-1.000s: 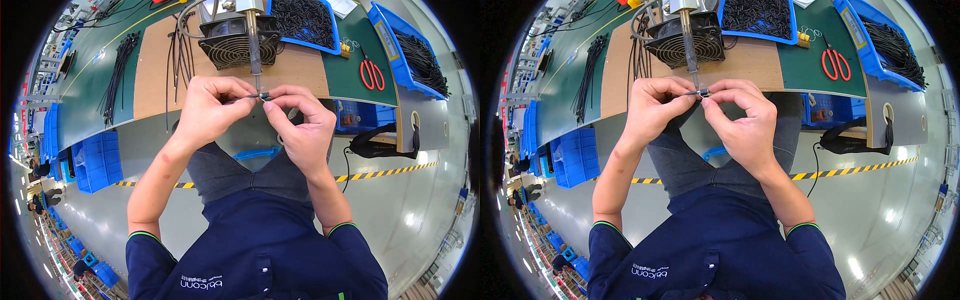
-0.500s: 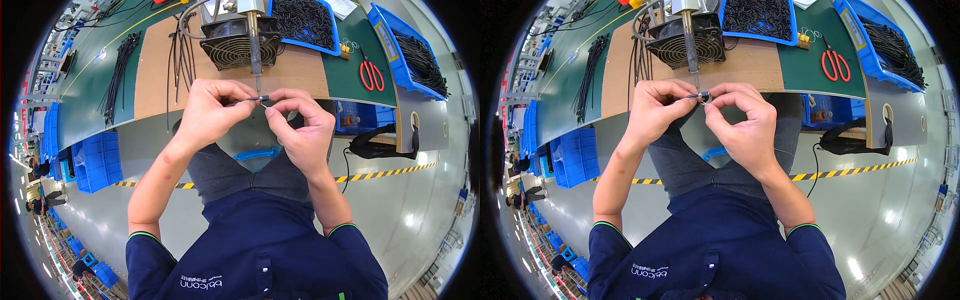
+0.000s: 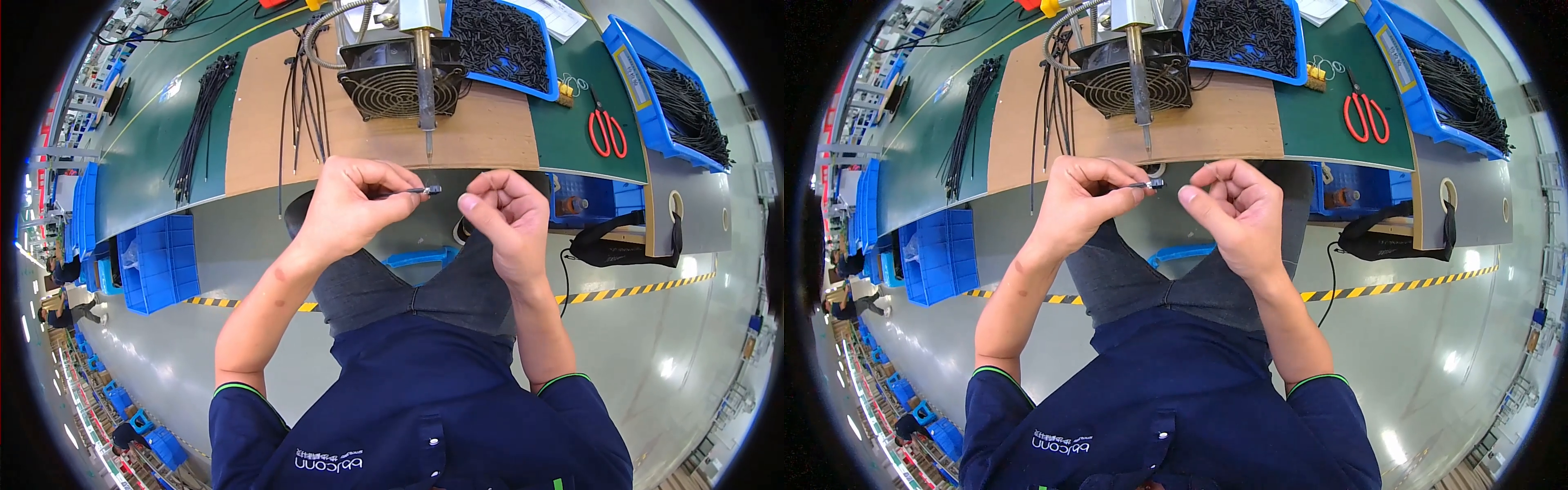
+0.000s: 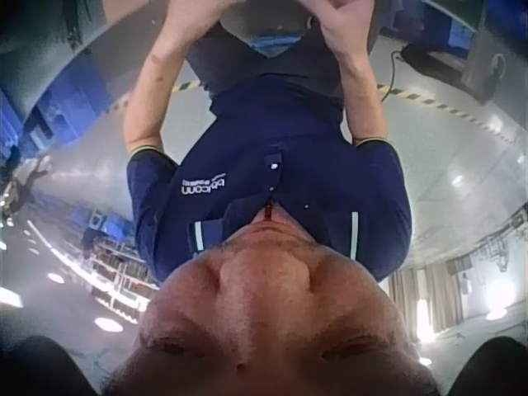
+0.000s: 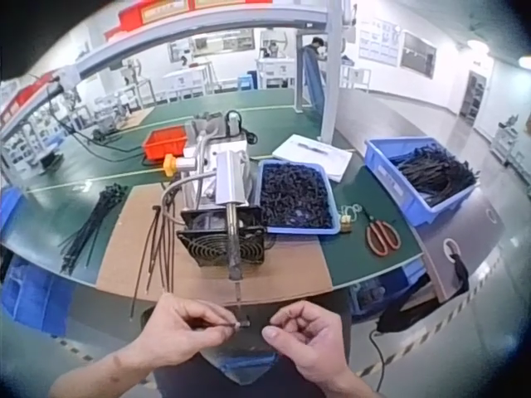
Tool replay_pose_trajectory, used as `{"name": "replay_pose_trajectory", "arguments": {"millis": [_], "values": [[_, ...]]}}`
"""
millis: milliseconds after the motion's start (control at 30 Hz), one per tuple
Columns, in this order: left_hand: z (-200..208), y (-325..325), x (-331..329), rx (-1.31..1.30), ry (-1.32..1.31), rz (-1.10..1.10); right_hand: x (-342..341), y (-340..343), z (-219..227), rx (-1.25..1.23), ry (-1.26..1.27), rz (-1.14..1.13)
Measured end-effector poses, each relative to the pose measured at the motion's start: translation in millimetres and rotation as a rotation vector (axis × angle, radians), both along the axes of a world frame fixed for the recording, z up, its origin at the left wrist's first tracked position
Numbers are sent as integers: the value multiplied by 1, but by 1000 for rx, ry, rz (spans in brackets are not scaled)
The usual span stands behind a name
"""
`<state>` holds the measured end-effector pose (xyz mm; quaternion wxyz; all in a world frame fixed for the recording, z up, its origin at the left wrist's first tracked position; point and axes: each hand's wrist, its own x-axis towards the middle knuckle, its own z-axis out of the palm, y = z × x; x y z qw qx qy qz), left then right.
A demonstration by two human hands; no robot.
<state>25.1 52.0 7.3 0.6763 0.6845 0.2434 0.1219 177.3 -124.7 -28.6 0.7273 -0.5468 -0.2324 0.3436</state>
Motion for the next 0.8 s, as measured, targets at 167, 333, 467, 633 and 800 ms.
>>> {"name": "replay_pose_trajectory", "arguments": {"millis": [167, 333, 467, 633, 800], "values": [[5, -4, -18, -147, -36, 20, -16, 6, -2, -77, -278, 171], [0, -7, -31, -62, 46, -96, -27, -2, -4, -95, -438, 160], [-10, -14, -50, -183, -29, -94, -38, -7, -3, -87, -462, 215], [-1, -17, -62, -193, -51, -74, -46, -8, -3, -75, -386, 266], [3, -14, -72, -223, -4, -111, -50, -7, 0, -44, -386, 291]]}}
